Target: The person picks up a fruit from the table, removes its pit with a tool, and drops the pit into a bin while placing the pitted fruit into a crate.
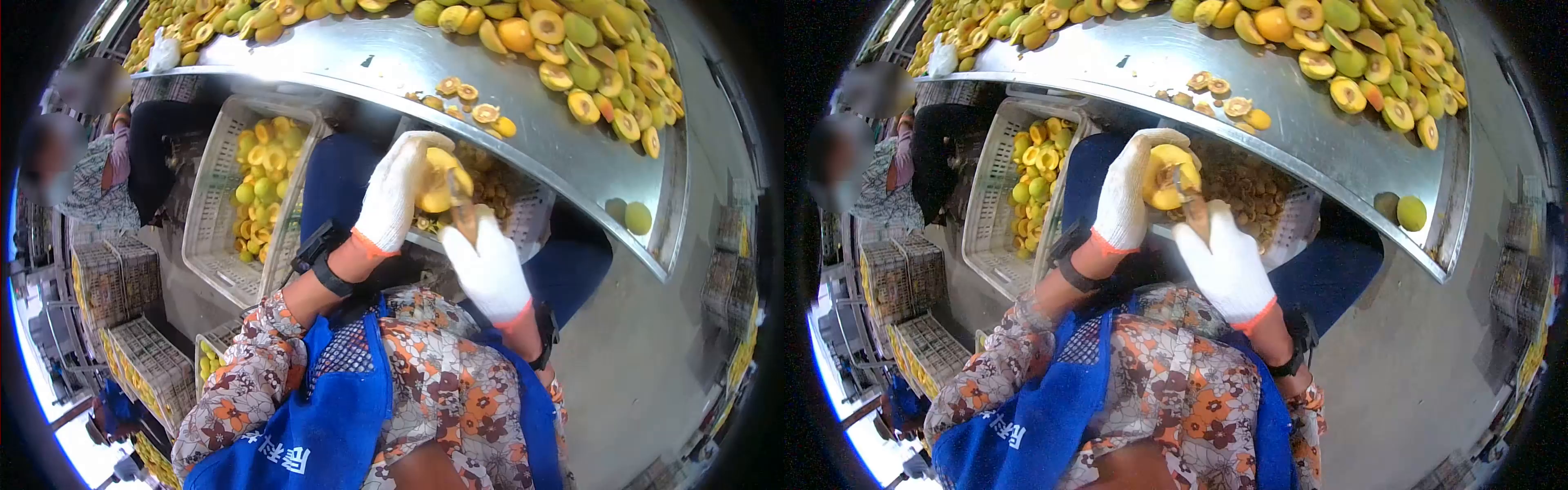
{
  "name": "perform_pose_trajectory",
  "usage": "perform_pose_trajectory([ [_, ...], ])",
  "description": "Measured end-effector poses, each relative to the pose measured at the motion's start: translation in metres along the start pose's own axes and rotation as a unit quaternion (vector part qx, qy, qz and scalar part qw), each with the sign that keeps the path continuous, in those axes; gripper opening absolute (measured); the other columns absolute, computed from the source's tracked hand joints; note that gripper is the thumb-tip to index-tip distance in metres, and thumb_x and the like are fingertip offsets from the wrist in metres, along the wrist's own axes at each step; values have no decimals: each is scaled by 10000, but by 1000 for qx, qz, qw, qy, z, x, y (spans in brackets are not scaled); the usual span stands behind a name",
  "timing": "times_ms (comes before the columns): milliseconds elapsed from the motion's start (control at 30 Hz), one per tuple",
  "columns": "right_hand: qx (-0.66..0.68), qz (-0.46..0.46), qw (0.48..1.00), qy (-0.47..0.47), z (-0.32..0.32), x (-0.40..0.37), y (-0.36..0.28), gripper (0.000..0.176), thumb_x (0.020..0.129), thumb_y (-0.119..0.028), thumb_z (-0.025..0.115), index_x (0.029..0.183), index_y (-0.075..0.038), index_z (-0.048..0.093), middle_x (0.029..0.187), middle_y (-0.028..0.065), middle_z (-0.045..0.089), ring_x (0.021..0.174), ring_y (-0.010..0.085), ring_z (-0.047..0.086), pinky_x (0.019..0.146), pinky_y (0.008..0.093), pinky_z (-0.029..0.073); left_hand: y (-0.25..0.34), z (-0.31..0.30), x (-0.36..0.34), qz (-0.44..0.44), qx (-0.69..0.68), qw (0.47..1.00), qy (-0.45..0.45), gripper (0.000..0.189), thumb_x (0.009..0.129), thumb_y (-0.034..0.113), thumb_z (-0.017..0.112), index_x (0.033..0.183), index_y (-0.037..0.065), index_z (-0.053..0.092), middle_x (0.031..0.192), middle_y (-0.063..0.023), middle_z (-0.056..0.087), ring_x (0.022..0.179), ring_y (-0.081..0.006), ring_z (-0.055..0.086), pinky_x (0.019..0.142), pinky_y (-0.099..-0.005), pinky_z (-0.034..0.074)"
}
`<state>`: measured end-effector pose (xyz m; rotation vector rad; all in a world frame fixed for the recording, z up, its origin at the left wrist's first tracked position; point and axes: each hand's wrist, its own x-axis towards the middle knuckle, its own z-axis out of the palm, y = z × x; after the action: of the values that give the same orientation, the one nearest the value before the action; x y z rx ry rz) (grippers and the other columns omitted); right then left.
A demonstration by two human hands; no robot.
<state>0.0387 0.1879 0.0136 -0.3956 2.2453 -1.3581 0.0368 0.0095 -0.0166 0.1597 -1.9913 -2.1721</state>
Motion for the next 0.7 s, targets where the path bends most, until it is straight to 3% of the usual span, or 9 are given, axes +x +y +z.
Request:
perform_pose_trajectory([
  [67,2,-6,1000,14,5,0,5,343,985,-267,617,1146,18,512,929,335,646,932,511,660,723,500,537,1,6,-1,-57,-95,994,-8,383,1107,312,376,1198,17,605,1087,-95,660,1016,-165,644,905,-297,519],
  [267,-14,-5,999,34,12,-3,16,359,985,-251,612,1154,45,498,914,360,637,919,541,644,711,514,537,3,15,-7,13,61,998,14,440,1115,366,358,1164,17,622,1018,-88,676,942,-148,644,865,-279,512],
  [367,9,-75,996,44,4,-3,20,326,993,-248,603,1145,23,506,823,259,674,725,432,697,594,441,536,3,17,-5,28,51,998,21,313,1094,272,441,1130,32,637,953,-45,668,882,-87,609,793,-251,506],
  [433,348,167,894,-227,-16,-8,12,288,998,-259,603,1125,-14,521,733,97,644,548,205,629,479,321,467,9,17,-6,-35,-36,999,14,326,1096,287,444,1120,22,633,948,-40,670,885,-94,613,811,-258,507],
  [467,317,129,922,-179,-7,-8,19,243,999,-265,607,1086,-49,537,682,-18,546,504,62,493,438,240,379,8,19,-4,-48,-67,997,6,340,1098,301,446,1115,17,632,977,-46,668,920,-105,610,854,-269,499],
  [567,325,169,926,-94,-3,-9,21,248,1003,-272,600,1089,-42,561,687,-7,551,503,95,510,454,258,402,-3,18,-3,13,20,1000,8,336,1098,300,447,1117,22,633,1015,-50,658,954,-108,602,880,-275,492],
  [600,257,127,957,-50,-4,-6,26,299,997,-289,604,1128,-22,570,706,39,583,524,149,550,501,300,452,-4,17,-5,9,21,1000,5,336,1098,300,447,1117,22,633,1015,-50,658,954,-108,602,880,-275,492],
  [633,112,-45,991,-62,-7,-2,32,392,986,-323,613,1177,14,549,764,146,652,628,284,658,589,378,516,-1,18,-7,4,16,1000,6,328,1096,291,447,1117,23,634,1028,-52,653,959,-104,596,878,-272,490],
  [700,134,53,989,-21,-2,-5,31,407,977,-327,612,1163,27,539,844,263,670,765,428,694,671,446,543,2,20,-7,3,11,1000,7,320,1095,282,448,1117,24,635,1040,-54,648,964,-101,591,875,-270,487],
])
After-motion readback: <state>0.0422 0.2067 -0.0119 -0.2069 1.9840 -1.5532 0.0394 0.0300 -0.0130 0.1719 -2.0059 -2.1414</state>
